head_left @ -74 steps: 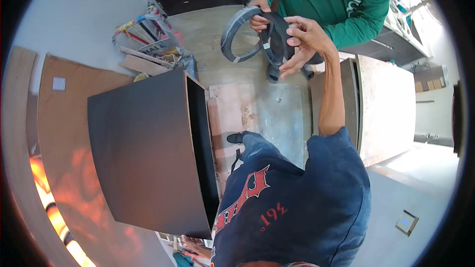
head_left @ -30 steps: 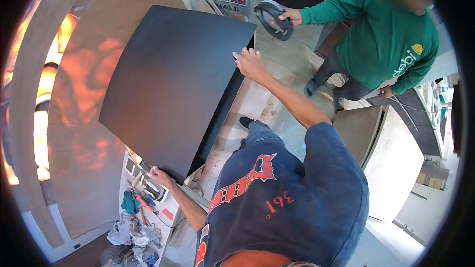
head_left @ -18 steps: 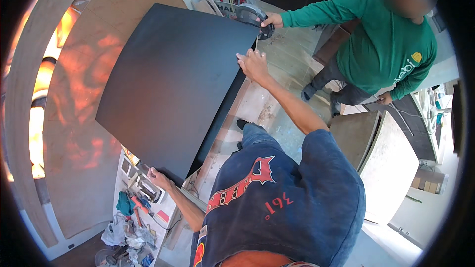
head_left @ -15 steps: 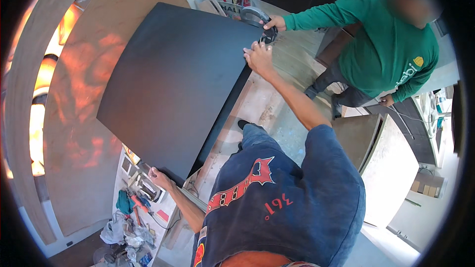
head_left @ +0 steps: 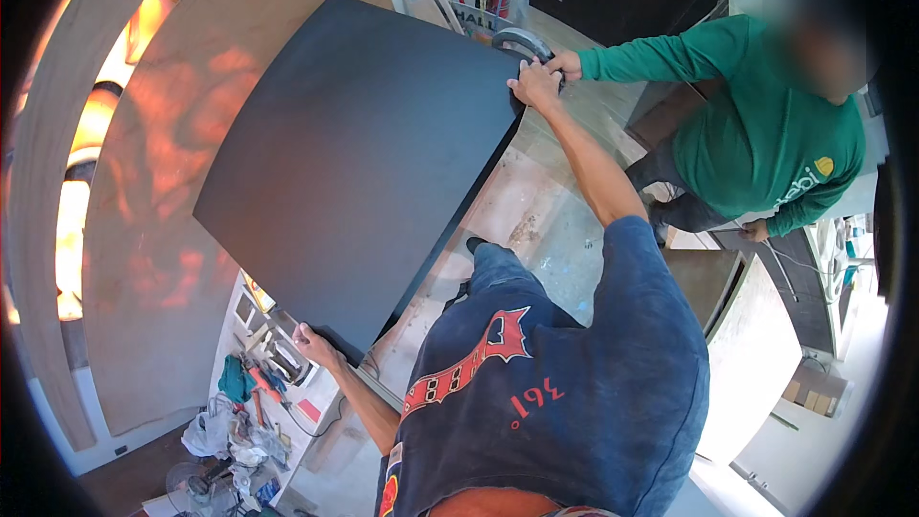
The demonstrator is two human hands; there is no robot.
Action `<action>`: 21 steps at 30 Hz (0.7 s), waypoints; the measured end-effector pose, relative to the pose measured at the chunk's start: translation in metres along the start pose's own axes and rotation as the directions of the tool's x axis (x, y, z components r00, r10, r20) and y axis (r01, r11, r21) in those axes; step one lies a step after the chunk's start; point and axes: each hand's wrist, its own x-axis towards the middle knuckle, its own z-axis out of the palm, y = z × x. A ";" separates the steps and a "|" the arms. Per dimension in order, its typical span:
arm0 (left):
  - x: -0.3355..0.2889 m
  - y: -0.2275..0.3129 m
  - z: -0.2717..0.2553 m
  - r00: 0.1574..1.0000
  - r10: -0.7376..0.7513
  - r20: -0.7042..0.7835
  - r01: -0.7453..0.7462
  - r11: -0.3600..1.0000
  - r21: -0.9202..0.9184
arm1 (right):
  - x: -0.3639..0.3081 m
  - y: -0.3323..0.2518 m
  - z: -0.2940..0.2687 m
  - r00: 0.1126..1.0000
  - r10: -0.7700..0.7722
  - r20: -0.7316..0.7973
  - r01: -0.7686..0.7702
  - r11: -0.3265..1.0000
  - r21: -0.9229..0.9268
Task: The person measures a floor area using a tape measure and a straight edge, then marks a wooden board with a pencil. They handle a large dark panel, applying adhesive to its back and positioning it for installation. The person also uses a utility knife to trim the board and a hammer to secure pieces.
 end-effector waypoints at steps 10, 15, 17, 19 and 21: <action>0.000 -0.002 -0.006 1.000 -0.013 -0.021 0.014 0.999 0.044 | -0.015 -0.003 -0.001 0.993 -0.113 -0.033 0.112 0.994 -0.013; -0.004 0.001 -0.003 0.998 -0.058 0.000 0.058 0.998 0.034 | -0.016 -0.001 0.005 0.987 -0.134 -0.088 0.123 0.985 -0.120; -0.002 0.001 -0.004 0.998 -0.060 -0.001 0.060 0.997 0.050 | -0.018 -0.006 0.002 0.983 -0.167 -0.077 0.155 0.977 -0.143; 0.000 0.000 -0.008 0.997 -0.073 0.006 0.072 0.996 0.050 | -0.018 -0.002 0.000 0.984 -0.176 -0.033 0.173 0.982 -0.081; -0.001 -0.004 -0.007 0.998 -0.064 -0.007 0.065 0.997 0.036 | -0.005 -0.001 -0.001 0.995 -0.104 0.005 0.104 0.995 -0.001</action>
